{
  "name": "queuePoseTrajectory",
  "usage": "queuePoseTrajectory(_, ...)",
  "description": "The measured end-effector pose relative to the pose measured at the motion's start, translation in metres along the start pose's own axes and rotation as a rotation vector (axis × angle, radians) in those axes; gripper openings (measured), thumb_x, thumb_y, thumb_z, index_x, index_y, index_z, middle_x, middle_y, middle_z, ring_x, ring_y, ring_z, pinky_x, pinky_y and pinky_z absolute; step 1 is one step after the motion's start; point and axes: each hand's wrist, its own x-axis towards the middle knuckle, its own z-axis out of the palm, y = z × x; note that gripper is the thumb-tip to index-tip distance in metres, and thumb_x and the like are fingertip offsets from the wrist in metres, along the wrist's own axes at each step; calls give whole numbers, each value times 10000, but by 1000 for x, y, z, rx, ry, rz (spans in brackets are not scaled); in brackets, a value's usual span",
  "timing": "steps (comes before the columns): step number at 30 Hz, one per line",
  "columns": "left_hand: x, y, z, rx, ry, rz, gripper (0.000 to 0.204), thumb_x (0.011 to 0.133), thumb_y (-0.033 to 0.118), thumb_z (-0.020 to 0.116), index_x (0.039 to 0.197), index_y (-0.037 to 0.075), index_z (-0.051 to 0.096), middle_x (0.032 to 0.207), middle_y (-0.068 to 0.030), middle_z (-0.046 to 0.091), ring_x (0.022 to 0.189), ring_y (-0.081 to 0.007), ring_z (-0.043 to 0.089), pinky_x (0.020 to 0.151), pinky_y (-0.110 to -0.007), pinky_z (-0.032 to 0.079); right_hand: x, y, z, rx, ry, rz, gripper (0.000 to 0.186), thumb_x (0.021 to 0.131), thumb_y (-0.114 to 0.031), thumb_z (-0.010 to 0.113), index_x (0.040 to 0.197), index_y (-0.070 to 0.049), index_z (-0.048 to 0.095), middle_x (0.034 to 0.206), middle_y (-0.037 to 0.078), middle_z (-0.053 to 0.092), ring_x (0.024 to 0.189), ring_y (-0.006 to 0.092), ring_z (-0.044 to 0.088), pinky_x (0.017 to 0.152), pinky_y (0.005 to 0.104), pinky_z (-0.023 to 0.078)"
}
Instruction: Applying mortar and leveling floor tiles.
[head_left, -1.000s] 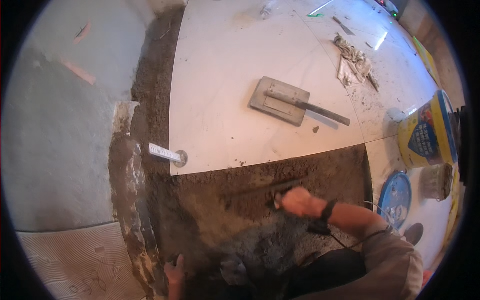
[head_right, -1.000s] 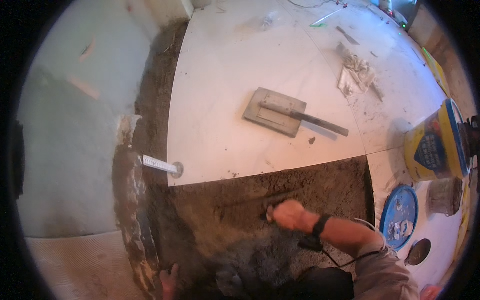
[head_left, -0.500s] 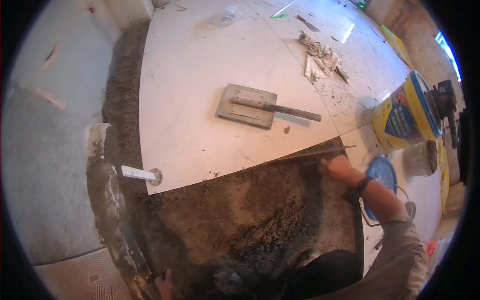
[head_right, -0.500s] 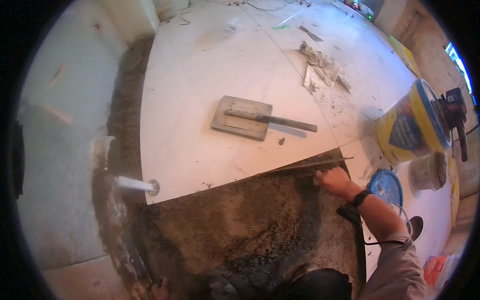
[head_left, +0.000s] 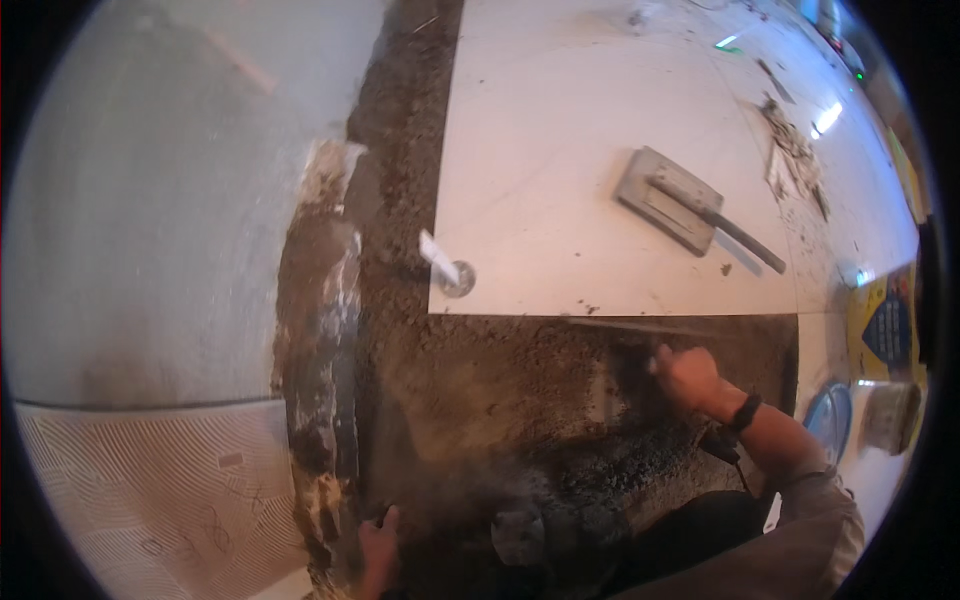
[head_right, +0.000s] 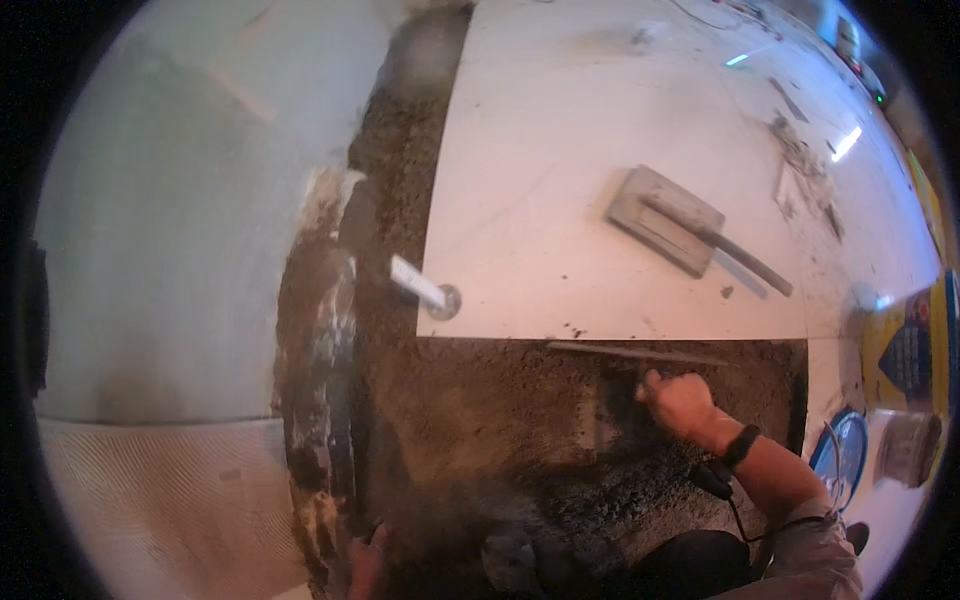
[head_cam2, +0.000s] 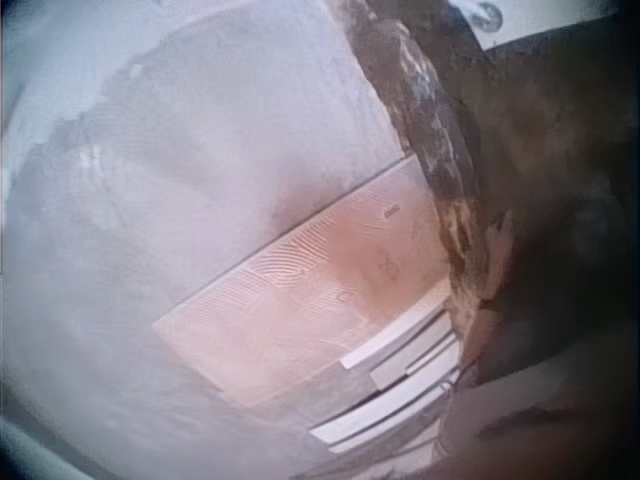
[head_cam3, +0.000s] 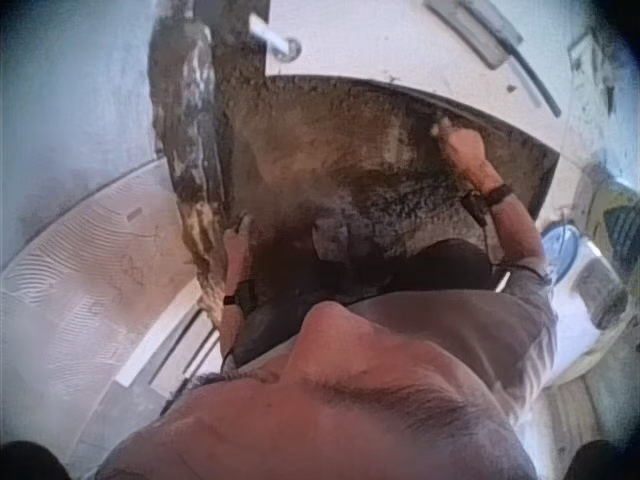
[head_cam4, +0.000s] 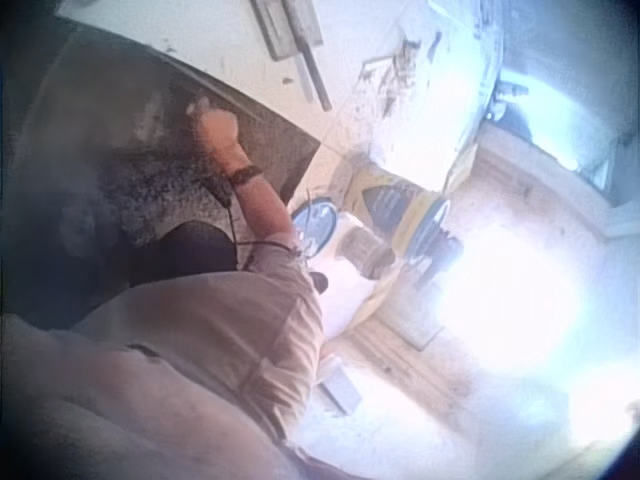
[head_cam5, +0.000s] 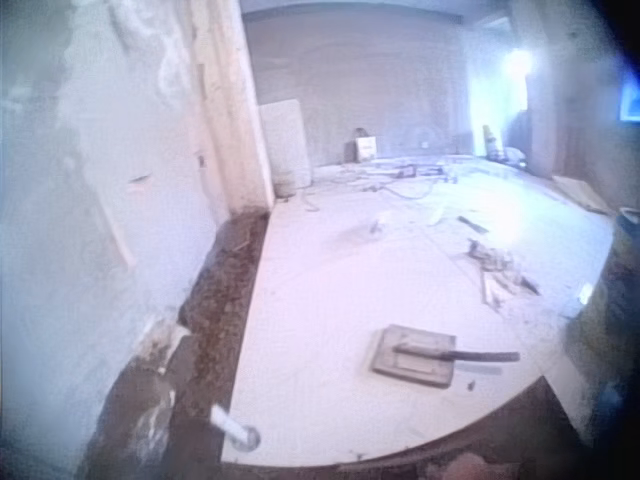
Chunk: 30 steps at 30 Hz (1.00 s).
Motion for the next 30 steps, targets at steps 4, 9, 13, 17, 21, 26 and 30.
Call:
queuePoseTrajectory(4, 3, -35, -16, -253, -18, -153, 236, 926, 100, 611, 1101, -57, 609, 962, -107, 660, 823, -205, 667, 695, -342, 572, 47, -31, 14, 35, 51, -178, 223, 922, -175, 494, 1079, -19, 511, 676, 144, 646, 580, 315, 642, 490, 419, 492)
queuePoseTrajectory(9, 3, -34, -14, -300, -100, -67, 248, 932, 108, 601, 1107, -66, 597, 980, -114, 655, 829, -226, 668, 728, -361, 579, 122, -137, 1, 110, -102, -307, 391, 897, -81, 484, 1269, 35, 454, 805, 159, 678, 691, 298, 672, 571, 421, 546)
queuePoseTrajectory(13, 1, -27, -2, -212, -104, -99, 230, 923, 101, 610, 1077, -71, 604, 958, -108, 655, 812, -220, 663, 715, -345, 567, 135, -172, -12, 268, -7, -377, 427, 854, -144, 539, 1215, 76, 475, 856, 201, 689, 784, 364, 680, 623, 443, 539)
queuePoseTrajectory(17, 11, -40, 5, -256, -129, -31, 208, 923, 100, 615, 1044, -68, 616, 911, -100, 660, 796, -204, 657, 677, -323, 546, 96, -158, 1, 181, -180, -470, 359, 830, -87, 596, 1159, 46, 548, 909, 186, 689, 804, 317, 684, 634, 411, 554)
queuePoseTrajectory(21, 28, -50, 16, -302, -153, -36, 202, 925, 102, 614, 1042, -63, 622, 896, -94, 664, 776, -190, 652, 654, -315, 538, 13, -132, 24, 219, -405, -525, 314, 884, -119, 540, 1185, -153, 627, 858, 148, 680, 799, 347, 662, 623, 477, 517)
queuePoseTrajectory(26, 14, -15, 41, -237, -191, -87, 236, 930, 128, 612, 1088, -47, 620, 842, -98, 660, 754, -203, 652, 665, -344, 531, -22, -90, 20, 315, -97, -391, 321, 878, -146, 540, 1168, -10, 553, 770, 179, 671, 701, 353, 666, 587, 480, 514)
queuePoseTrajectory(30, -23, 31, 56, -170, -214, 38, 317, 955, 280, 578, 973, -19, 683, 834, -74, 631, 735, -226, 569, 665, -363, 469, 13, -51, 10, 266, 129, -303, 309, 888, -173, 530, 1124, 26, 548, 746, 160, 679, 710, 350, 675, 583, 475, 518)
